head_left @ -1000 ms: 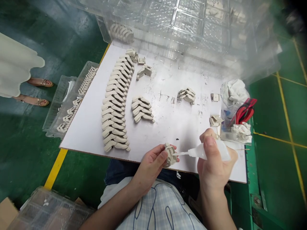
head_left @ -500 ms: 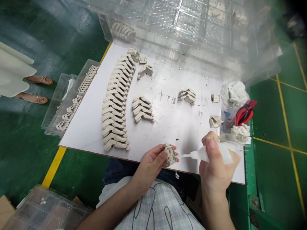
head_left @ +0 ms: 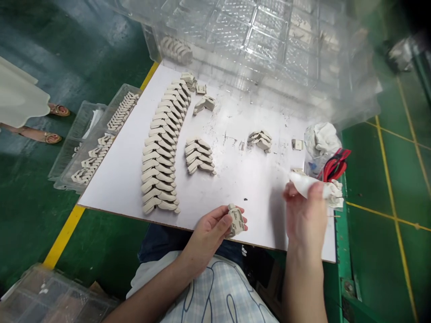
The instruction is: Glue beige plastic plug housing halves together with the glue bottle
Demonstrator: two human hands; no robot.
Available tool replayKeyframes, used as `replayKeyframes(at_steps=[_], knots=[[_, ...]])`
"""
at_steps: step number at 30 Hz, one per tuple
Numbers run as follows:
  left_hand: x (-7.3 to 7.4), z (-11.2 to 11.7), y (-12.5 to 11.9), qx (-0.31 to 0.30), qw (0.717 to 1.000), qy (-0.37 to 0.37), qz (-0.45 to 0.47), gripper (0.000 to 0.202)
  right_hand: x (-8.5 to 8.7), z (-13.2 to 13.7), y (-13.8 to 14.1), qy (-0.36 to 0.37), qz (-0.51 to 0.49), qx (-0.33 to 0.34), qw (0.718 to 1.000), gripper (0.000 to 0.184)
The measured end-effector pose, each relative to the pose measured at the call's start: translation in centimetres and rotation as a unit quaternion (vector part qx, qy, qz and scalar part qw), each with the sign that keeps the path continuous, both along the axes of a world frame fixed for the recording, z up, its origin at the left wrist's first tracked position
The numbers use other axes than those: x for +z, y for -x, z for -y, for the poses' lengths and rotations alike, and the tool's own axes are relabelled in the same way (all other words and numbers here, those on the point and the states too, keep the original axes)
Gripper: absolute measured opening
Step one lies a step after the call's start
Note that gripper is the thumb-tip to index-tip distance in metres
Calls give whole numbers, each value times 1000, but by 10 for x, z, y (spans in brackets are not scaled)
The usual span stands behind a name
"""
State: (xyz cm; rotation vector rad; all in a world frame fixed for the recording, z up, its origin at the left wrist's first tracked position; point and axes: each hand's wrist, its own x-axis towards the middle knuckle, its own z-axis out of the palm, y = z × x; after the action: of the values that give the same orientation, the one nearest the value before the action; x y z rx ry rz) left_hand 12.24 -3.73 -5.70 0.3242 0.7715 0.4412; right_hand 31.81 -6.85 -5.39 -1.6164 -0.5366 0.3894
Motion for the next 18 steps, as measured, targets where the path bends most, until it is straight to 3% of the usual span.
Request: replayKeyframes(at_steps=[4,7,12,18], knots=[[1,0,-1,11,1000,13,2,52,-12,-11,-18,142,133,85,977,37],[1,0,-1,12,1000,11,13,51,-17,-14,-20,210,174,80,959,31],[1,0,-1,10,999,-1,39,50,-19,-14,-13,244,201,56,947,33],[-11,5,-2,11,998,-28,53,54,-18,-22,0,227,227,137,937,40]])
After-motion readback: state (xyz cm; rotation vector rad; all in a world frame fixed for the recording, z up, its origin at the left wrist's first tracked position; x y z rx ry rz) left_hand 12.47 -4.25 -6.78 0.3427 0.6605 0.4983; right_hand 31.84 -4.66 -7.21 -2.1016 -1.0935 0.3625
